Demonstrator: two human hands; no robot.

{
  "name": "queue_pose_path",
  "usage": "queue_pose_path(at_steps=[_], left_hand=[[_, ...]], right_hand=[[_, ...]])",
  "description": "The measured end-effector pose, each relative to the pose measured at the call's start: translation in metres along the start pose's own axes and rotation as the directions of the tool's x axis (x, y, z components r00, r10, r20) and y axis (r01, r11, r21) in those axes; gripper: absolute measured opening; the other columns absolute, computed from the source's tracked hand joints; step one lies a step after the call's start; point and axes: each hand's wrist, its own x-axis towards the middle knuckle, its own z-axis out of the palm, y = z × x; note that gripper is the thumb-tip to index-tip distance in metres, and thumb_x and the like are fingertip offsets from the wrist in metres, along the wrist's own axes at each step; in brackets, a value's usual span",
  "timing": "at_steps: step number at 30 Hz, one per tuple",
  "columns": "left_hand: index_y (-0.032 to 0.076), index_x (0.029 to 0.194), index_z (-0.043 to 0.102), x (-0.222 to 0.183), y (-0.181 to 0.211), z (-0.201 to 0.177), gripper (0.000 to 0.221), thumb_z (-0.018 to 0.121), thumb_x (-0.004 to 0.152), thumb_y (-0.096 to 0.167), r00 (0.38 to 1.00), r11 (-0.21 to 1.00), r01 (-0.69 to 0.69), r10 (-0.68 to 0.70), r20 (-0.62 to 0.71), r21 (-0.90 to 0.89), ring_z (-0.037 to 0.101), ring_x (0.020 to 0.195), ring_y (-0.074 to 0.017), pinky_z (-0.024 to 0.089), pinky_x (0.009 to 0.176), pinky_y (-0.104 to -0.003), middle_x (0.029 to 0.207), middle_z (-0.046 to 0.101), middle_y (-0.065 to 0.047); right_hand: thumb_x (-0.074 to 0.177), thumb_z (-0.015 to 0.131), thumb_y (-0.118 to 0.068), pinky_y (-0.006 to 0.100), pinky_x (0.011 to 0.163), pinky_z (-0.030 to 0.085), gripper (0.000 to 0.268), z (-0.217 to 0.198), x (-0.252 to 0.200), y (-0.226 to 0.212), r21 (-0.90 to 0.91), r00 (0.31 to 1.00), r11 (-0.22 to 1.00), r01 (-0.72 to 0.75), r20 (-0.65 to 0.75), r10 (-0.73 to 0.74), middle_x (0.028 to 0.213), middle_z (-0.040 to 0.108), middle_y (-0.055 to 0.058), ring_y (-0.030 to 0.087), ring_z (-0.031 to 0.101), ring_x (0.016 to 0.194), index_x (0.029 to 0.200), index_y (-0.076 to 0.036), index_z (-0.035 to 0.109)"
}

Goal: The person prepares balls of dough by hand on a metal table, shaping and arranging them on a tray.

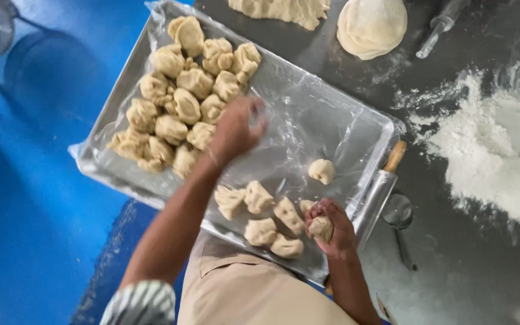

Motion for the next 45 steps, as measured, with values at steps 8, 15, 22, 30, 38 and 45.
queue_pose_path(at_steps=[8, 15, 22, 30, 38, 45], left_hand=[[-0.003, 0.106, 0.066, 0.135, -0.134, -0.017, 0.063, 0.085, 0.072, 0.046, 0.946, 0.867, -0.149, -0.016, 0.325, 0.476, 0.042, 0.126, -0.0437, 0.036, 0.099, -0.057, 0.131, 0.052, -0.026], [0.0, 0.119, 0.061, 0.12, -0.138, -0.006, 0.038, 0.075, 0.086, 0.013, 0.845, 0.997, -0.061, 0.072, 0.53, -0.038, 0.065, 0.109, -0.031, 0.053, 0.094, -0.042, 0.113, 0.067, -0.014], [0.001, 0.14, 0.056, 0.124, -0.104, -0.042, 0.04, 0.067, 0.101, 0.0, 0.867, 0.026, 0.496, -0.059, 0.494, -0.868, 0.067, 0.109, -0.0162, 0.056, 0.098, -0.032, 0.119, 0.068, -0.006], [0.003, 0.131, 0.046, 0.075, -0.027, -0.053, 0.041, 0.068, 0.099, 0.013, 0.841, 0.364, 0.531, -0.12, 0.527, -0.765, 0.07, 0.105, -0.0149, 0.062, 0.089, -0.03, 0.114, 0.068, -0.007], [-0.005, 0.123, 0.071, 0.029, -0.006, -0.032, 0.028, 0.069, 0.103, 0.015, 0.827, 0.428, 0.551, -0.166, 0.538, -0.716, 0.069, 0.095, -0.0111, 0.059, 0.083, -0.029, 0.11, 0.078, -0.012], [-0.005, 0.128, 0.063, 0.005, 0.003, -0.049, 0.041, 0.071, 0.088, -0.002, 0.81, 0.566, 0.362, 0.202, 0.551, -0.741, 0.067, 0.109, -0.0112, 0.056, 0.097, -0.029, 0.12, 0.073, -0.008]], right_hand=[[0.096, 0.047, -0.03, 0.049, 0.095, 0.053, 0.04, 0.132, 0.017, 0.047, -0.139, 0.911, 0.989, 0.043, -0.4, -0.096, 0.12, 0.067, 0.019, 0.034, 0.064, 0.117, 0.124, -0.005, 0.06], [0.091, 0.055, -0.05, 0.052, 0.075, 0.059, 0.043, 0.141, 0.044, 0.075, 0.261, 0.91, 0.919, 0.297, -0.368, -0.189, 0.102, 0.068, 0.016, 0.037, 0.067, 0.101, 0.099, -0.009, 0.064], [0.097, 0.075, -0.032, 0.036, 0.053, 0.051, 0.029, 0.174, 0.117, 0.042, -0.233, 0.862, 0.942, 0.242, -0.394, -0.319, 0.085, 0.067, 0.011, 0.025, 0.067, 0.069, 0.103, -0.007, 0.063], [0.086, 0.087, -0.025, 0.023, 0.066, 0.055, 0.04, 0.264, 0.144, 0.015, -0.907, 0.762, 0.361, 0.216, -0.074, -0.643, 0.093, 0.07, 0.003, 0.009, 0.066, 0.08, 0.11, -0.002, 0.066], [0.09, 0.079, -0.032, 0.024, 0.057, 0.05, 0.031, 0.224, 0.093, 0.003, -0.748, 0.84, 0.662, -0.055, -0.393, -0.374, 0.076, 0.068, 0.0, 0.008, 0.062, 0.063, 0.099, -0.002, 0.075], [0.08, 0.087, -0.03, 0.024, 0.061, 0.052, 0.035, 0.187, 0.068, -0.013, -0.942, 0.778, 0.158, -0.296, -0.333, -0.532, 0.077, 0.072, 0.0, 0.007, 0.068, 0.068, 0.095, -0.001, 0.075]])
